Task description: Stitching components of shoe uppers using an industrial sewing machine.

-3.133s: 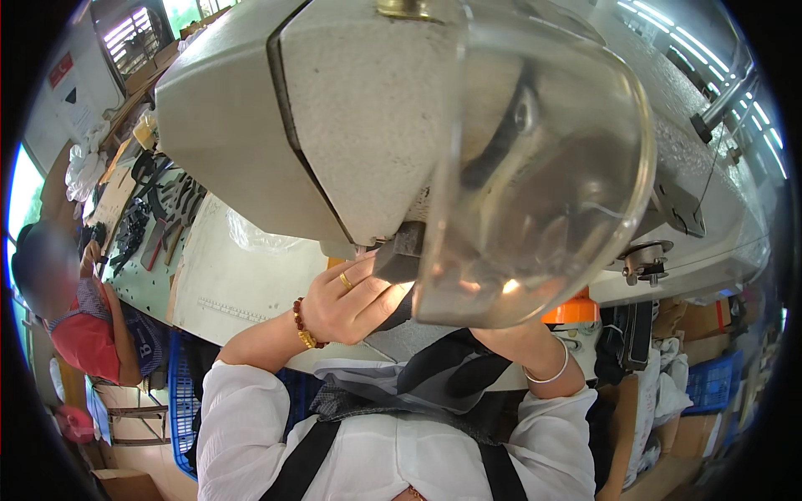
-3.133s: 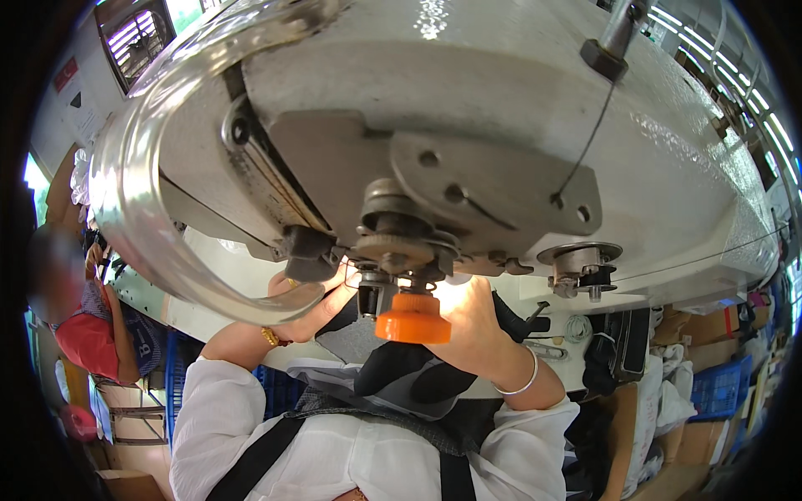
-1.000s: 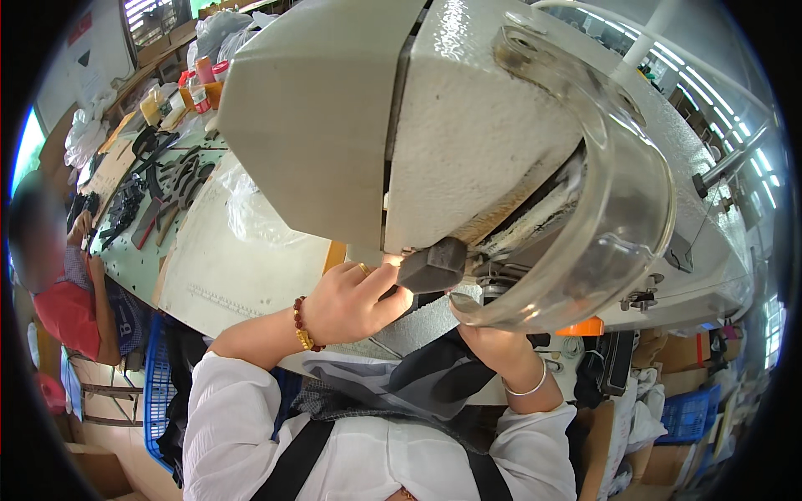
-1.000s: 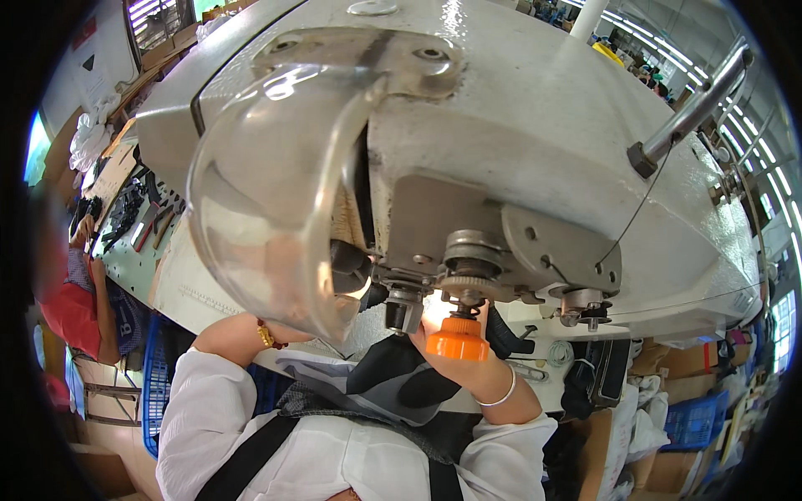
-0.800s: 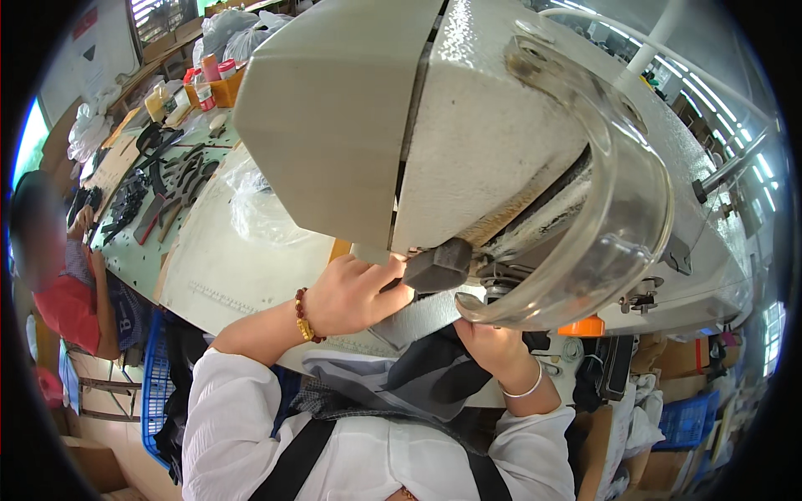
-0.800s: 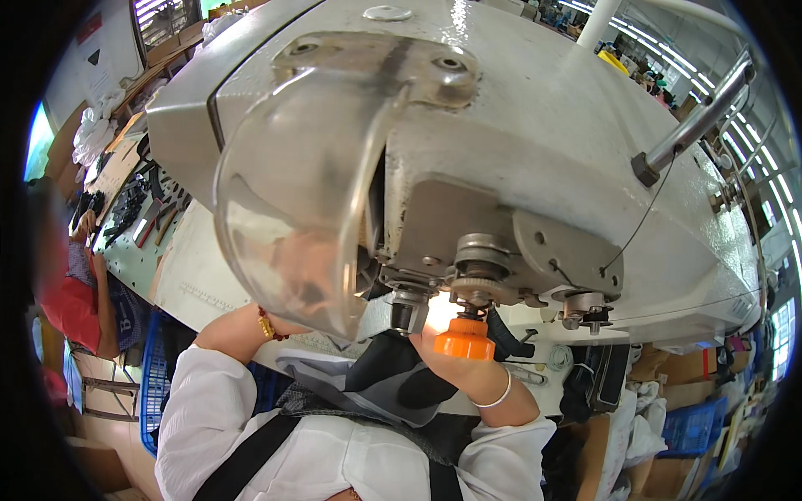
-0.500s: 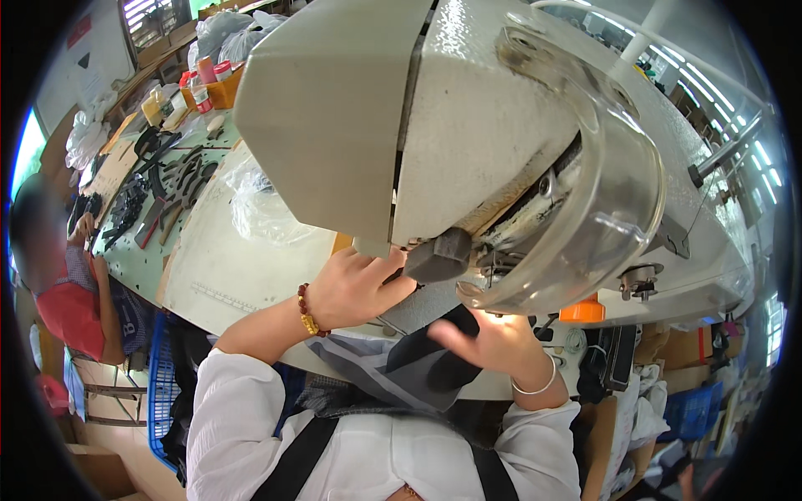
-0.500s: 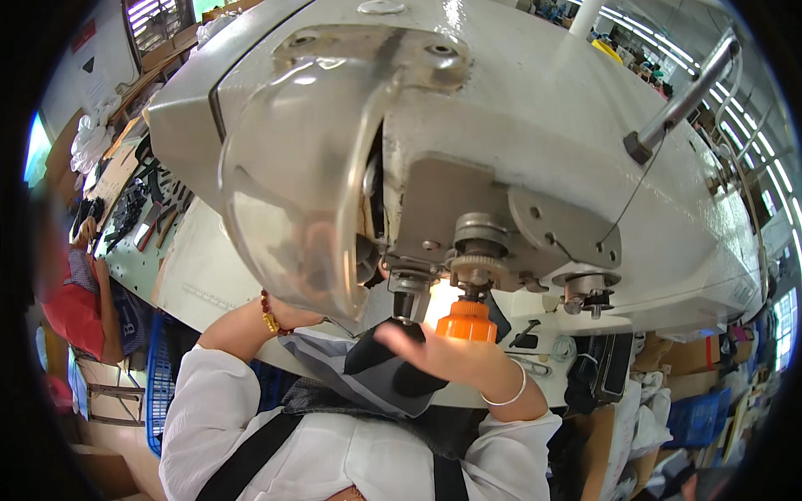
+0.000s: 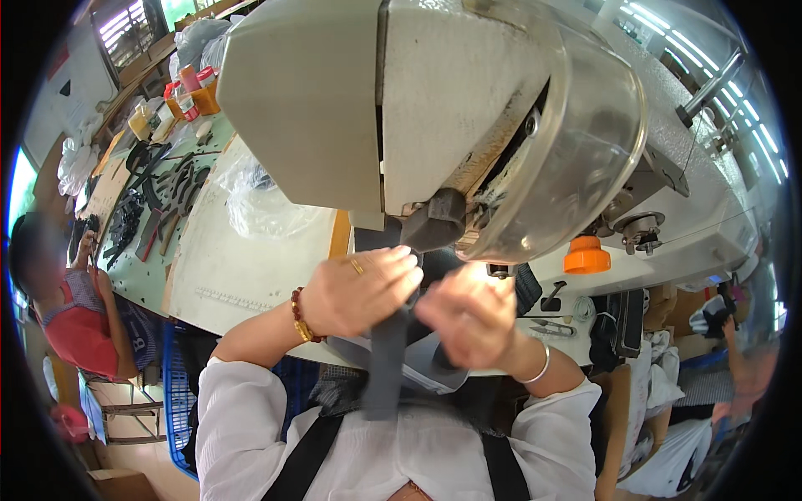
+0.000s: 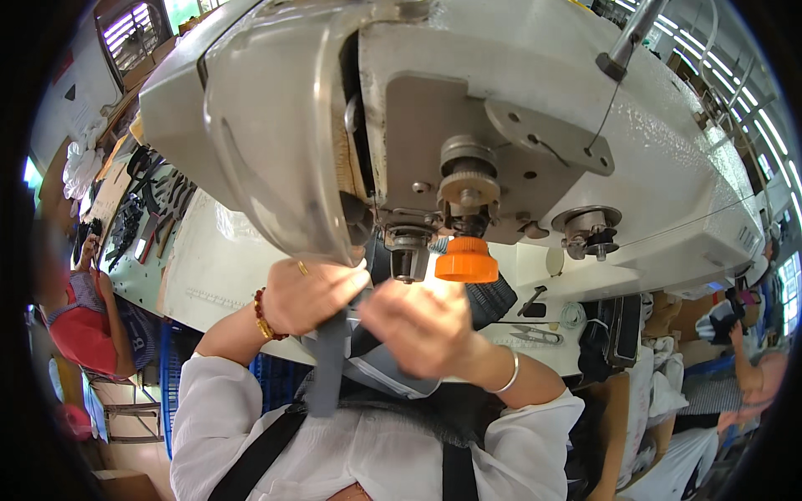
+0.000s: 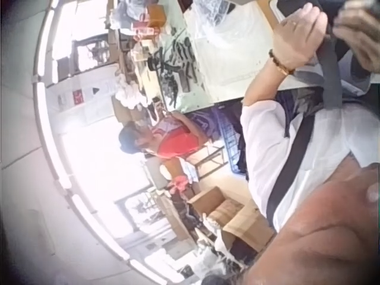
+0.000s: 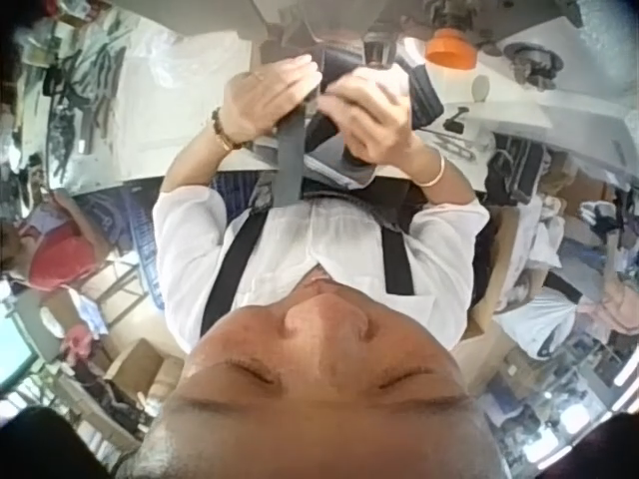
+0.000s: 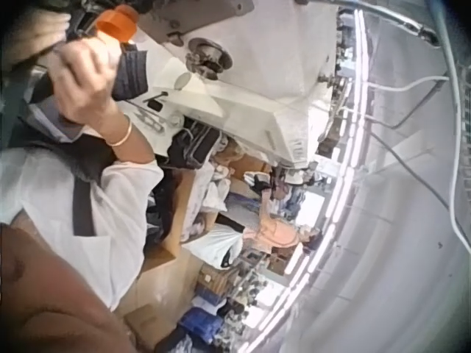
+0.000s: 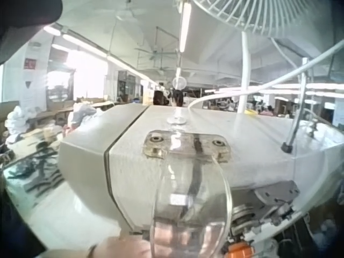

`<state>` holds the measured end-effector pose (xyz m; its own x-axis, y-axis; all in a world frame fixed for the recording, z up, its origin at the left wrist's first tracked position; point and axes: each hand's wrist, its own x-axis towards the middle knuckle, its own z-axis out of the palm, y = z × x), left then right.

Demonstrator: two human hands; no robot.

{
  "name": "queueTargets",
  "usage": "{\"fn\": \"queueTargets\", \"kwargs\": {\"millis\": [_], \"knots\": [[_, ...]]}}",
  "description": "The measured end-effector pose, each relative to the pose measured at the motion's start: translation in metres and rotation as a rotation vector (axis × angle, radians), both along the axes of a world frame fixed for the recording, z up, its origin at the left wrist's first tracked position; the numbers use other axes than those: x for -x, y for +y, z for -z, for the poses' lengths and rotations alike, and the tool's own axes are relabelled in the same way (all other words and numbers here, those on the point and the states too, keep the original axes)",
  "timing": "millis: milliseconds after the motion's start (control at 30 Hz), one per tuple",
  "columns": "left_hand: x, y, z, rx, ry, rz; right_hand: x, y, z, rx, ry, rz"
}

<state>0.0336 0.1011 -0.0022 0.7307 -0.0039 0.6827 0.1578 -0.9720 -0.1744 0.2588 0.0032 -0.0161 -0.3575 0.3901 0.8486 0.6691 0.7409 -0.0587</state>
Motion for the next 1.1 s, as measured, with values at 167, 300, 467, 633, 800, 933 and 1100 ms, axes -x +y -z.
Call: {"fn": "queueTargets", "kwargs": {"millis": [167, 300, 467, 633, 800, 933, 1100], "knots": [[0.004, 0.005, -0.006, 0.643, -0.317, 0.048, -0.036, 0.020, 0.011, 0.351, -0.079, 0.310], [0.009, 0.003, -0.019, 0.689, -0.247, 0.061, -0.034, 0.019, 0.006, 0.337, 0.026, 0.286], [0.008, -0.013, -0.028, 0.360, -0.003, 0.072, -0.025, 0.013, -0.014, 0.311, -0.055, 0.340], [-0.002, -0.024, -0.023, 0.069, 0.026, -0.011, -0.025, 0.015, -0.010, 0.311, -0.062, 0.350], [-0.007, -0.022, -0.020, 0.033, 0.003, -0.014, -0.044, 0.010, 0.029, 0.230, -0.334, 0.421], [-0.011, -0.011, -0.015, 0.013, -0.010, -0.021, -0.065, 0.019, 0.082, -0.297, -1.120, 0.862], [-0.015, 0.006, -0.004, -0.006, -0.051, -0.086, -0.076, 0.042, 0.137, -0.622, -1.283, 1.153]]}}
